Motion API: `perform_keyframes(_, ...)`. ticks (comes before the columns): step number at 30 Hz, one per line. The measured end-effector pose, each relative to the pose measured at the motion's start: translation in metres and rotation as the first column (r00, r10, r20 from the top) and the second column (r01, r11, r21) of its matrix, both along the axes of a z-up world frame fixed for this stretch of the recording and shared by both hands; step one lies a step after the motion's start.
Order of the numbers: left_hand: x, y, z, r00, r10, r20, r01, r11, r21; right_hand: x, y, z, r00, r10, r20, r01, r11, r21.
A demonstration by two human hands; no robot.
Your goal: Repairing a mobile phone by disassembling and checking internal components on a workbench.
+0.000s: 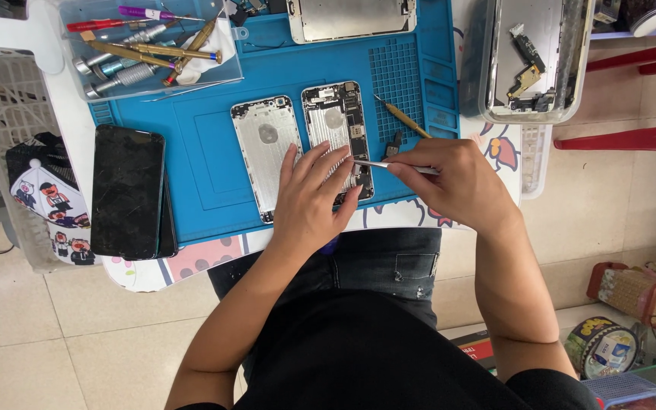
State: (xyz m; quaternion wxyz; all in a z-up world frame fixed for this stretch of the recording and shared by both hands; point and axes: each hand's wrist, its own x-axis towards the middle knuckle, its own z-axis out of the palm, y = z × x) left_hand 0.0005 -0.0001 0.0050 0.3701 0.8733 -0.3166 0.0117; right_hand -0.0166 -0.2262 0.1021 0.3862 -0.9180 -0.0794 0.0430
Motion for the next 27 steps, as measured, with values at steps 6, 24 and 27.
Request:
perform_keyframes(6,-0.001,-0.001,-0.003,1.000,-0.003,-0.006,0.003,1.000,0.002,-0.001,-0.002,0.000,0.995,0.102,0.020,-0.102,0.995,0.017)
perform_keyframes(24,-0.003,-0.002,-0.015,1.000,0.011,-0.015,-0.011,1.000,0.018,-0.030,-0.027,-0.008,0.993,-0.085,-0.082,0.092,0.992,0.089)
perform_keyframes(27,-0.004,-0.003,-0.016,0.999,0.014,-0.031,-0.013,1.000,0.002,-0.040,-0.027,-0.019,0.968,-0.214,-0.128,0.232,0.961,0.153)
